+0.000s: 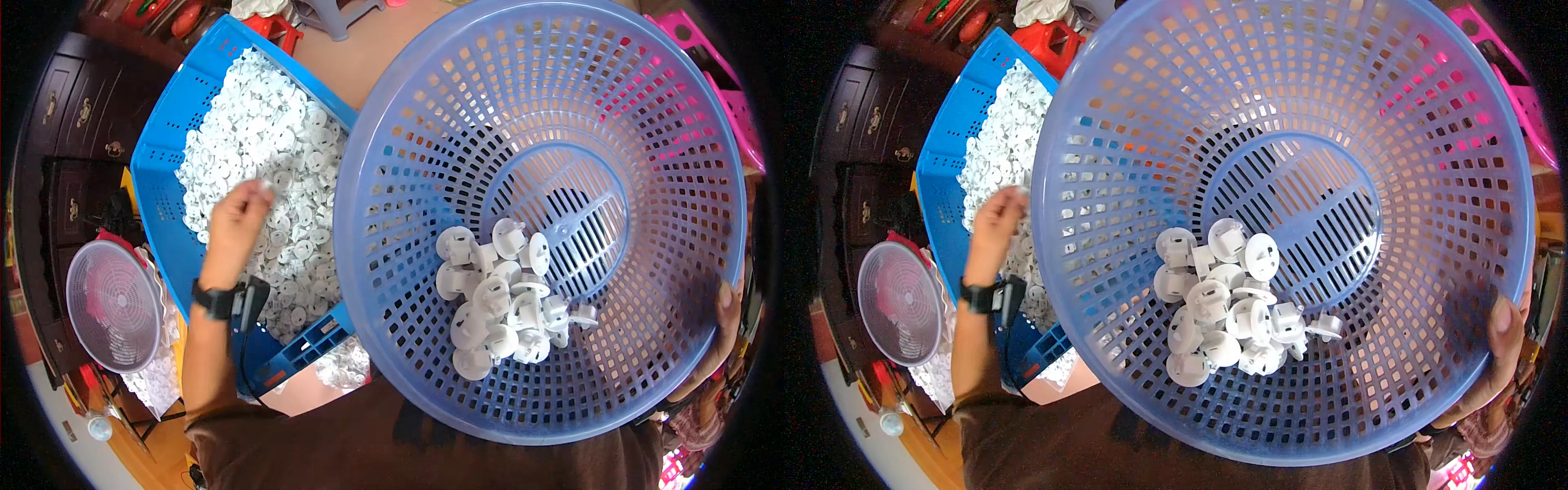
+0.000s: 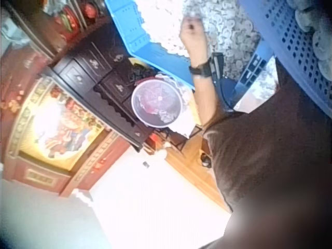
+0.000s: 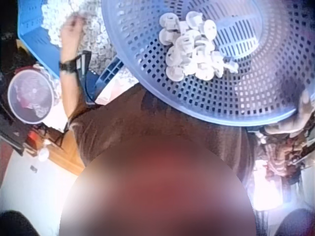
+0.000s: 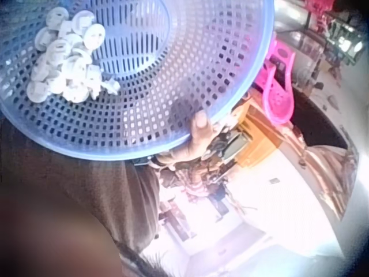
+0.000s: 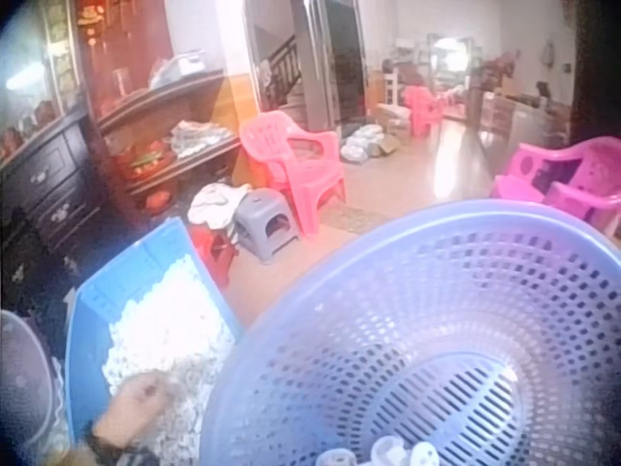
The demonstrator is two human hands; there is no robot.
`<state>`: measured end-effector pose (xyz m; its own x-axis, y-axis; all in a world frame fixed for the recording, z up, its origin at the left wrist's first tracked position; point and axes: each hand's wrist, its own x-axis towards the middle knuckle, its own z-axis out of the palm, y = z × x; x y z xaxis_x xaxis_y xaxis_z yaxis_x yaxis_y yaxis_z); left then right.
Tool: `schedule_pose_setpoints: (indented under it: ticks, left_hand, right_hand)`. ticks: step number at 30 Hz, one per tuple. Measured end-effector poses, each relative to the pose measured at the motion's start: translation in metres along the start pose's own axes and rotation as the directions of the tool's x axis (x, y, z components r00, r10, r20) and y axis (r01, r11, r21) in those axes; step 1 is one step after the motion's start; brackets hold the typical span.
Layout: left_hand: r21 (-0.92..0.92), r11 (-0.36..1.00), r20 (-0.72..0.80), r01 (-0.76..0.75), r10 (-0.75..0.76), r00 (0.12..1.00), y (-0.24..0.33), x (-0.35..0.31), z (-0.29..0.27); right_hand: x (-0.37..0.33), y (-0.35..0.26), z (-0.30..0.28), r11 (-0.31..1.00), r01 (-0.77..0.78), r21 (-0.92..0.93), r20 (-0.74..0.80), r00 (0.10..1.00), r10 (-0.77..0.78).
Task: Sorting small white plastic parts from a basket into plastic bags and then into a crate.
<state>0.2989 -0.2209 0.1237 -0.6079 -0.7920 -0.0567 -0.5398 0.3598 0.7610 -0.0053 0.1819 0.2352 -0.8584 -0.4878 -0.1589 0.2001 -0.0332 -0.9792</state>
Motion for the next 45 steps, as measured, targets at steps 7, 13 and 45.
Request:
schedule_pose_setpoints:
  ticks: [7,13,45]
  left_hand:
    - [-0.654,0.757,0.256,-0.022,0.248,0.934,0.158,-0.021,0.004]
    - [0.118,0.993,0.123,-0.017,0.002,0.992,0.005,0.012,0.014]
    - [0.414,0.813,0.431,-0.408,0.219,0.875,-0.043,0.005,0.085]
  right_hand:
    - [0.001,-0.001,-0.007,0.999,-0.017,-0.049,0.073,0.997,0.021]
    - [-0.005,0.004,0.011,0.999,-0.034,0.016,0.061,0.998,0.033]
    - [-0.024,-0.018,-0.034,0.961,-0.272,-0.052,0.067,0.959,0.275]
